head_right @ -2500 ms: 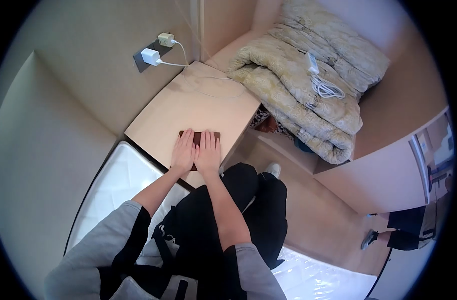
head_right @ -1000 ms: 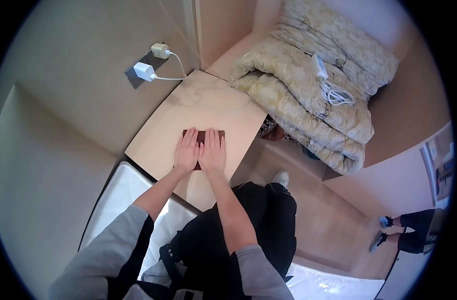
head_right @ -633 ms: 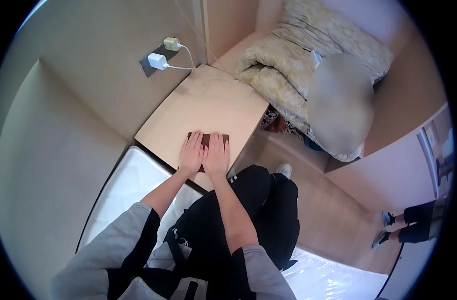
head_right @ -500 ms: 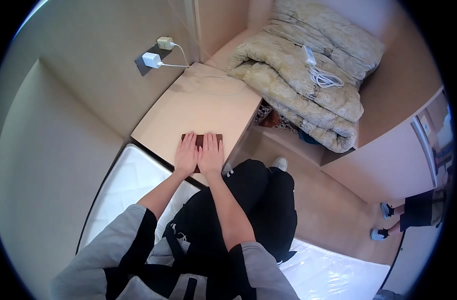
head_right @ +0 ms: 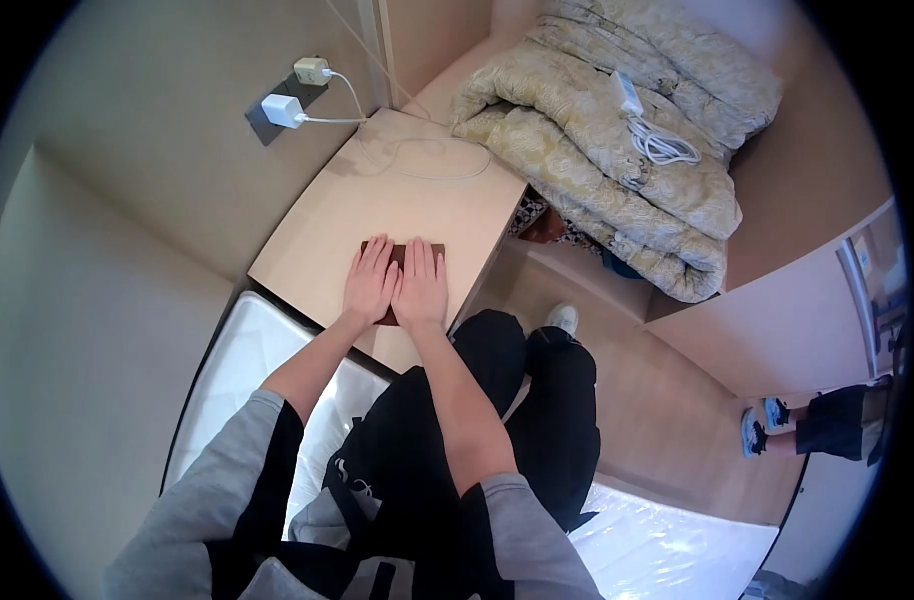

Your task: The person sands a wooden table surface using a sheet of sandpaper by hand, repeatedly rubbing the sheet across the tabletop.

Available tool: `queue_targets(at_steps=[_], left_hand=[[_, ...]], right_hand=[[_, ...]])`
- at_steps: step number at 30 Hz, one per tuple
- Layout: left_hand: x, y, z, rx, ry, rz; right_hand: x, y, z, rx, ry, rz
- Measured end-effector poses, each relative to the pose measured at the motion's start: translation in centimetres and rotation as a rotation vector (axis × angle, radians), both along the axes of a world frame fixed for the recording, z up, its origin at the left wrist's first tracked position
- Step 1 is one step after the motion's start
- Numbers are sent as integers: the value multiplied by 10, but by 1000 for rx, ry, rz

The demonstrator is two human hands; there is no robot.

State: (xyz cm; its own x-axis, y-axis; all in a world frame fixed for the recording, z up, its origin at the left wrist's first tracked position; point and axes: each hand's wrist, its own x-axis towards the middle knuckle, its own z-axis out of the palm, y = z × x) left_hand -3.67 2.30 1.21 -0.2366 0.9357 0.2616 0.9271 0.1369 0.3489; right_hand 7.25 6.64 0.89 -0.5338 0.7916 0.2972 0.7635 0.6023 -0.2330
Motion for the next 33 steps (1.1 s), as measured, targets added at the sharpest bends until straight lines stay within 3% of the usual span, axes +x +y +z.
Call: queue_targets(at_steps=[15,33], left_hand=[[-33,73,8,-50,30,-45],[2,-2,-2,-24,94,-14]], right_hand=[[-35,64,3,-53,-11,-108],[0,-7,-2,47,70,-72]])
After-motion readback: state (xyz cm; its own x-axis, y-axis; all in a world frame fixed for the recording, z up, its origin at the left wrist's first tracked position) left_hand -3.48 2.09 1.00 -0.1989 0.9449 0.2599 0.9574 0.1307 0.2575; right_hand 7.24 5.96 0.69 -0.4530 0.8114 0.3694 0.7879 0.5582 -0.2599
